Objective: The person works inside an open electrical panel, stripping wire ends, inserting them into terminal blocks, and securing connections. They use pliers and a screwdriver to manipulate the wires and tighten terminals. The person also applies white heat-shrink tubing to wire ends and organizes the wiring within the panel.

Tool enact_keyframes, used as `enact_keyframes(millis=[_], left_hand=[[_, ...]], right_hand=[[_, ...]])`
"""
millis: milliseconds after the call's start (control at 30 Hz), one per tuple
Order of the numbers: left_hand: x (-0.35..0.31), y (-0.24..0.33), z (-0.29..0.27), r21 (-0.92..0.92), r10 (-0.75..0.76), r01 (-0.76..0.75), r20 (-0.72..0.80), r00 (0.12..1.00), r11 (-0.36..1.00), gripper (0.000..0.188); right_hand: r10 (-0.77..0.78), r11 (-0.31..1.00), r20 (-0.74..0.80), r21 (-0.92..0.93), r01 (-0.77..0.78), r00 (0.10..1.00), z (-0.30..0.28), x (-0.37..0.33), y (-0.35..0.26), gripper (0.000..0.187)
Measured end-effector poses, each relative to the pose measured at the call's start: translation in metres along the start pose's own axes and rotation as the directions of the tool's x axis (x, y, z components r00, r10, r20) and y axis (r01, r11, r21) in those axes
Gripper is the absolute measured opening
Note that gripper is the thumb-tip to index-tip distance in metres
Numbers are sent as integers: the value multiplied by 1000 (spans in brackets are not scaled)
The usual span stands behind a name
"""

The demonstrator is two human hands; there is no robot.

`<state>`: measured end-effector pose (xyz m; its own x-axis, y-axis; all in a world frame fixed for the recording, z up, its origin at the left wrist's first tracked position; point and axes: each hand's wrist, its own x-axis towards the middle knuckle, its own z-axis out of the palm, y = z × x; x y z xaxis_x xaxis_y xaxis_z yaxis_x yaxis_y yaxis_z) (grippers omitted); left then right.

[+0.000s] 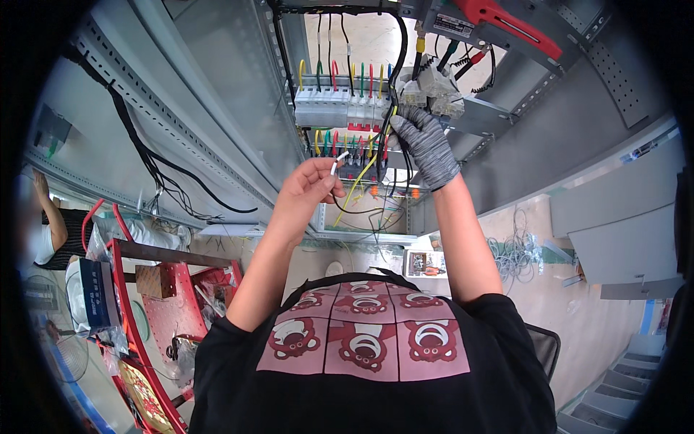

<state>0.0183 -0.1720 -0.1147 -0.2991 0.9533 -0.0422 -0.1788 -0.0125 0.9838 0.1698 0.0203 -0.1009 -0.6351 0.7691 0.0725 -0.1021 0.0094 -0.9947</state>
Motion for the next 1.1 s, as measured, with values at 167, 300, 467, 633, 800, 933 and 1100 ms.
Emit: enact_keyframes(millis=[167, 300, 467, 633, 800, 933, 1100], left_hand=[[-4, 5, -3, -330, -84, 106, 82, 993, 938, 26], [-2, -3, -10, -619, -104, 199, 186, 977, 760, 25], [-3, -9, -12, -725, -125, 258, 233, 964, 639, 21], [-1, -10, -12, -711, -98, 252, 251, 963, 656, 18], [-2, -4, -7, -645, -63, 199, 228, 972, 737, 18], [-2, -3, -4, -494, -79, 115, 93, 993, 862, 18], [7, -6, -10, -657, -82, 67, 8, 997, 751, 19]], right_hand=[[-1, 1000, -9, 28, 1, 1000, 2, -4, -7, 19], [24, 999, 20, 44, -24, 1000, 10, -9, -16, 17], [26, 997, 16, 72, -27, 1000, 15, -10, -18, 16], [29, 994, 10, 101, -30, 1000, 16, -11, -17, 15], [26, 998, -10, 60, -25, 1000, 17, -12, -16, 16], [39, 998, -35, 44, -38, 999, 20, -15, -21, 17], [29, 993, 21, -113, -26, 999, 14, -12, -22, 18]])
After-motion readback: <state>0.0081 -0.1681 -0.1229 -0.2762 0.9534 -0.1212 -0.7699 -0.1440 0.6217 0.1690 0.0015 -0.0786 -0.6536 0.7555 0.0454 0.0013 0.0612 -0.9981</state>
